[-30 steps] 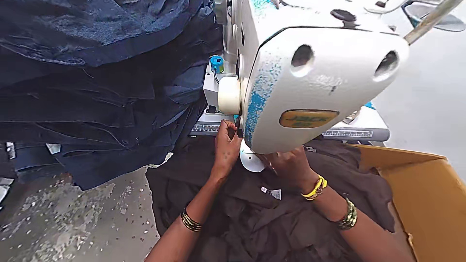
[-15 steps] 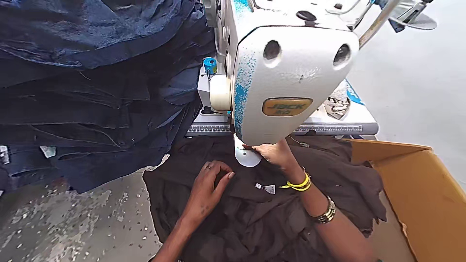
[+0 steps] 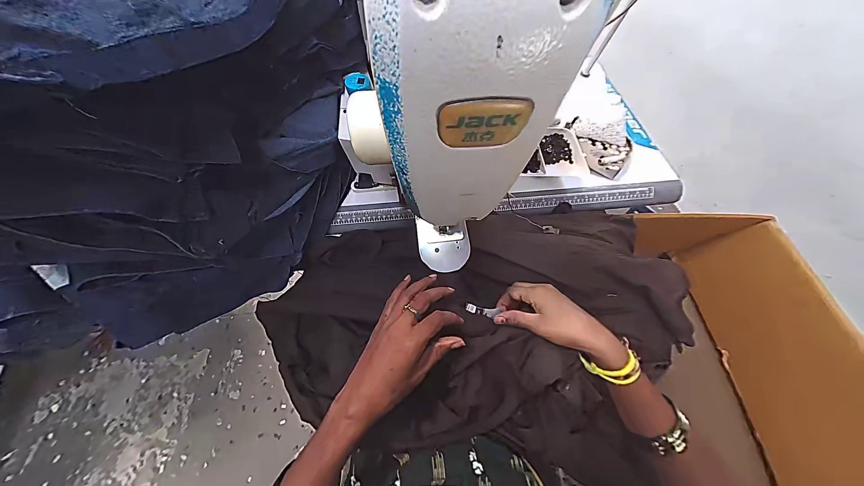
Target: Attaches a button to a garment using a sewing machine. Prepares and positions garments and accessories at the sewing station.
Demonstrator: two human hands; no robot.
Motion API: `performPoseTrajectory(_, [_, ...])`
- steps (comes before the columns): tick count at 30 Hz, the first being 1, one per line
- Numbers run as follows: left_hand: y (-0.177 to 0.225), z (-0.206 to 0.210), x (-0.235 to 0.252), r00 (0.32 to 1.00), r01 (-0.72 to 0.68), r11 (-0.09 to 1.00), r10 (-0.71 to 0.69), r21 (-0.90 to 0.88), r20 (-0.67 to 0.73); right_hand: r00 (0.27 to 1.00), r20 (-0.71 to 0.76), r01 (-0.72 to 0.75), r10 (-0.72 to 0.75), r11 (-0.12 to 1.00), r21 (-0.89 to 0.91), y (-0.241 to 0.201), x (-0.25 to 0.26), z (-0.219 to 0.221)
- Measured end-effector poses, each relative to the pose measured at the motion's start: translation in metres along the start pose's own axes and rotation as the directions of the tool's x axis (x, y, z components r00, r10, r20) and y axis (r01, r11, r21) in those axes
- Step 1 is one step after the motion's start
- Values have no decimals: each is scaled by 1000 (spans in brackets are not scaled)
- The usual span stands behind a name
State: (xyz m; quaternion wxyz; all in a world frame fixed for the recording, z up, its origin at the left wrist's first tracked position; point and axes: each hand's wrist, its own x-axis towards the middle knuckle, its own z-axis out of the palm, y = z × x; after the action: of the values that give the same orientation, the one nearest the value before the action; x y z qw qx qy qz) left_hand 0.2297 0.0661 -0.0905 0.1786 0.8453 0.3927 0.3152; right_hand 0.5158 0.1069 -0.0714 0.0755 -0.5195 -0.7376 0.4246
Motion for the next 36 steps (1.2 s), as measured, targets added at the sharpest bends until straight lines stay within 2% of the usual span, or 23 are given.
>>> performPoseTrajectory(2, [2,-2,12,999,-7,998,5,-62,-32,983,-179,41,-31,998,53,-4,-8,6])
performPoseTrajectory(4, [6,-3,27,999,-23,986,19,-166,-28,911,-386,132,-143,990,-57,-18,-11,8])
performPoseTrajectory(6, [9,-1,38,999,-44,954,48,-297,7,816,-472,269,-333,942,-199,-42,-12,8])
performPoseTrajectory(8, [7,2,45,996,-79,847,93,-526,1,713,-482,440,-510,860,-258,-69,-16,7])
performPoseTrajectory(10, [2,-3,44,989,-64,636,145,-769,37,605,-511,586,-611,776,-234,-91,-23,3])
performPoseTrajectory(11, [-1,-9,41,984,-34,526,165,-850,63,568,-541,633,-620,749,-195,-97,-26,-1])
performPoseTrajectory(13, [-8,-19,34,976,66,402,165,-913,143,536,-601,673,-593,730,-120,-101,-25,-8])
performPoseTrajectory(14, [-9,-22,31,972,108,387,152,-916,178,526,-622,693,-580,716,-82,-100,-19,-9])
performPoseTrajectory(16, [-5,-24,30,974,114,426,129,-897,185,511,-633,738,-581,674,-23,-102,-7,-2])
performPoseTrajectory(18, [4,-26,33,979,58,442,152,-895,138,451,-630,784,-631,618,-57,-111,-2,4])
performPoseTrajectory(20, [11,-33,33,990,56,375,102,-925,102,382,-669,778,-638,612,-140,-117,-3,2])
performPoseTrajectory(21, [13,-43,33,995,87,394,19,-915,103,384,-695,738,-608,655,-165,-115,-1,1])
performPoseTrajectory(22, [11,-56,36,992,126,473,-80,-872,100,414,-725,683,-550,715,-153,-110,4,2])
performPoseTrajectory(24, [-2,-76,46,967,233,702,-243,-673,81,497,-767,595,-406,803,-40,-94,26,15])
performPoseTrajectory(25, [-13,-80,54,946,312,762,-306,-567,108,529,-775,561,-345,828,14,-86,39,21])
performPoseTrajectory(26, [-22,-79,62,914,400,754,-369,-522,168,554,-780,523,-292,850,53,-80,51,26])
performPoseTrajectory(28, [-35,-75,74,839,539,651,-466,-534,280,614,-762,463,-208,876,134,-74,68,31])
performPoseTrajectory(30, [-38,-77,83,803,586,578,-508,-568,311,658,-723,447,-210,882,151,-72,76,24])
performPoseTrajectory(33, [-39,-78,87,806,576,548,-505,-606,309,697,-675,403,-244,911,87,-79,84,11])
performPoseTrajectory(36, [-46,-72,86,822,556,544,-470,-628,321,759,-605,402,-241,904,145,-80,91,-2])
